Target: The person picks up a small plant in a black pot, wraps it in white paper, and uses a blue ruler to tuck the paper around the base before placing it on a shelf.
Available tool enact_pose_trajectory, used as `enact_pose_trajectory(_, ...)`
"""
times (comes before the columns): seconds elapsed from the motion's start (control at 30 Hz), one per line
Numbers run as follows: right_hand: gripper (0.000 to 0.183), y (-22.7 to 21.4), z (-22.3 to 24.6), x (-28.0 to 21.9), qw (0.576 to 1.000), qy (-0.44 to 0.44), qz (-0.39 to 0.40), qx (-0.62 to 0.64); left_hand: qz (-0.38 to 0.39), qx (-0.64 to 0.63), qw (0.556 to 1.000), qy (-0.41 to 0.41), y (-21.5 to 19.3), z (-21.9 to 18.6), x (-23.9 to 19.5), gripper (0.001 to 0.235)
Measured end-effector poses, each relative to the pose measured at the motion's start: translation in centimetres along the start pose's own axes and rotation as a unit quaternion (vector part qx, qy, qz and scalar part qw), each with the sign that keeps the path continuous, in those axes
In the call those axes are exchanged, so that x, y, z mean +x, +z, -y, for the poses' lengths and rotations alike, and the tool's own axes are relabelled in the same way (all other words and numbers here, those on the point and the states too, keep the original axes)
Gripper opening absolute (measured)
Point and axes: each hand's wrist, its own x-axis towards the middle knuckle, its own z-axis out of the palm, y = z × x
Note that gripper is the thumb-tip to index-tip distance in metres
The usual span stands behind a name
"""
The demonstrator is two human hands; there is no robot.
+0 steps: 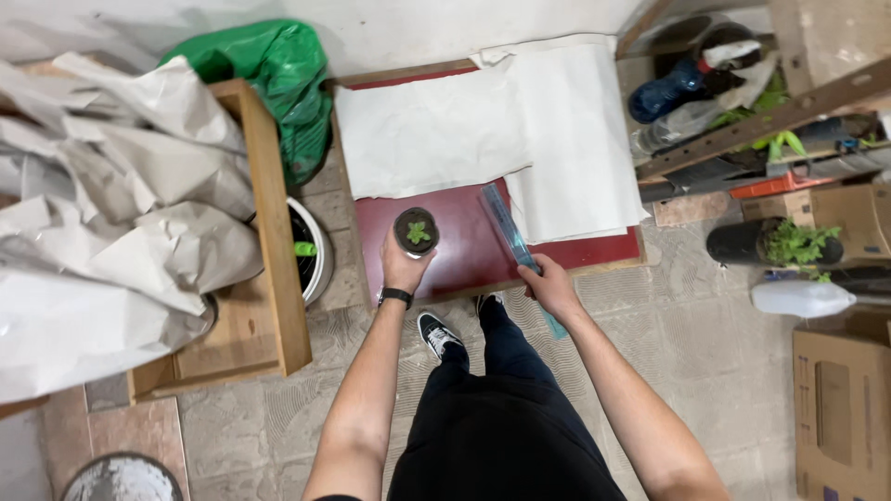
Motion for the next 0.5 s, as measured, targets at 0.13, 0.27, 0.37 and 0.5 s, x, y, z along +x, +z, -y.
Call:
enact_pose_trajectory(0.13,0.022,-3.0,-3.8,-2.1,0.998,0.018,-0.025,0.061,-0.067,-0.048,0.996,-0.018,2.1,1.0,1.3,0.099)
enact_pose_trajectory(0.27,0.021,-5.8,-5.3,-5.2,0.988,0.051,-0.062,0.133,-0.068,-0.028,0.997,-0.033,3.5,0.2,-0.1,0.101)
enact_pose_trajectory(0.37,0.028,-7.5,-6.4,-6.4,0.982,0.017,-0.066,0.175,-0.046,-0.065,0.997,0.006,6.1,-2.6,-2.0,0.104)
enact_pose_trajectory(0.5,0.030,-10.0,-11.1,-6.6,0.969,-0.036,-0.076,0.231,0.007,-0.078,0.993,0.090,8.6,-11.8,-8.2,0.097)
